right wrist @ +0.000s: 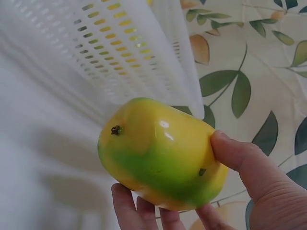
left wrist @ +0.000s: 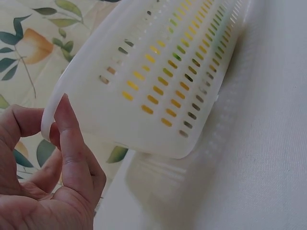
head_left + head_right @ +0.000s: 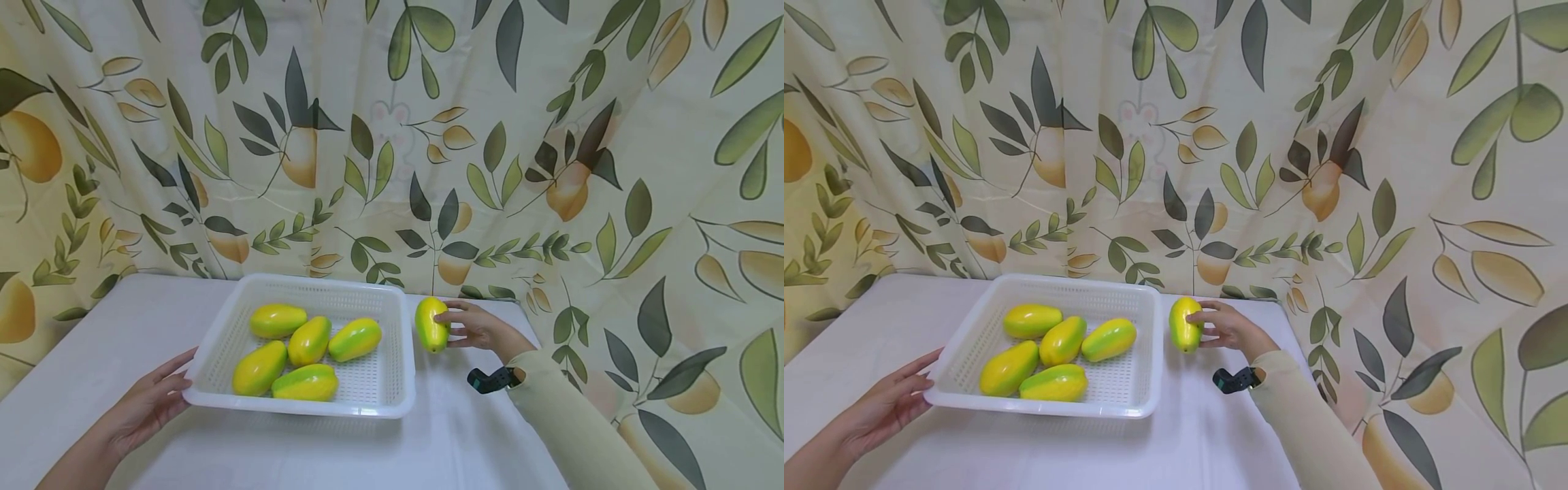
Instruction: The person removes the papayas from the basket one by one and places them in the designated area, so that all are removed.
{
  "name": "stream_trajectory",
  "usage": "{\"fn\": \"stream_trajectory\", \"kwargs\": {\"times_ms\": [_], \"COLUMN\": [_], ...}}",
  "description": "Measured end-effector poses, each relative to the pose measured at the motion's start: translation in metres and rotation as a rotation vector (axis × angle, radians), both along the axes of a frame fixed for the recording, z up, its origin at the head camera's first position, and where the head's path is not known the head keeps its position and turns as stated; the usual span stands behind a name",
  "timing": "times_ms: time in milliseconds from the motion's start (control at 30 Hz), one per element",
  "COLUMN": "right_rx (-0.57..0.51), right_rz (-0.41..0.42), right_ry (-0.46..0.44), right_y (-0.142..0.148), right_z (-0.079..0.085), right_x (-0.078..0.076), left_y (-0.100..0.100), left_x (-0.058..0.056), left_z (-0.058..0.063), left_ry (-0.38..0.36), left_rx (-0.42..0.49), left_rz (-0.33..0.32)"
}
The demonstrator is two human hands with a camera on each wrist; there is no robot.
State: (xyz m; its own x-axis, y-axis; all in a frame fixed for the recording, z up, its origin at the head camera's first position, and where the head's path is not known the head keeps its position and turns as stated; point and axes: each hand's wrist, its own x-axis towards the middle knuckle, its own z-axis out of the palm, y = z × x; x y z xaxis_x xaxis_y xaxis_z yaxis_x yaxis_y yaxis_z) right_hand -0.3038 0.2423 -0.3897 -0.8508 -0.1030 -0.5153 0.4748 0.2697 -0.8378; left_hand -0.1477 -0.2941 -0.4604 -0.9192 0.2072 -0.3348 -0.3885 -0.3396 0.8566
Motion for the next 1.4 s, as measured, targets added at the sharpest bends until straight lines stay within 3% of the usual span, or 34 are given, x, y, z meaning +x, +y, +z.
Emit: {"fn": "stream_trajectory", "kwargs": {"times_ms": [533, 967, 1400], "right_rx": [0.014, -0.014, 0.025], "right_rz": [-0.042, -0.058, -0.096], "right_ry": [-0.039, -0.064, -0.083], "right_y": [0.006, 0.007, 0.007], "right_z": [-0.024, -0.038, -0.050], "right_x": [-0.005, -0.005, -0.007], "left_y": [0.000, 0.001, 0.002], "left_x": [0.001, 0.001, 0.001], "left_z": [0.000, -0.001, -0.001], "left_ry": [0.033, 0.034, 0.015], "left_rx": [0.013, 0.012, -0.005], "left_rz": [0.001, 0.011, 0.022]}}
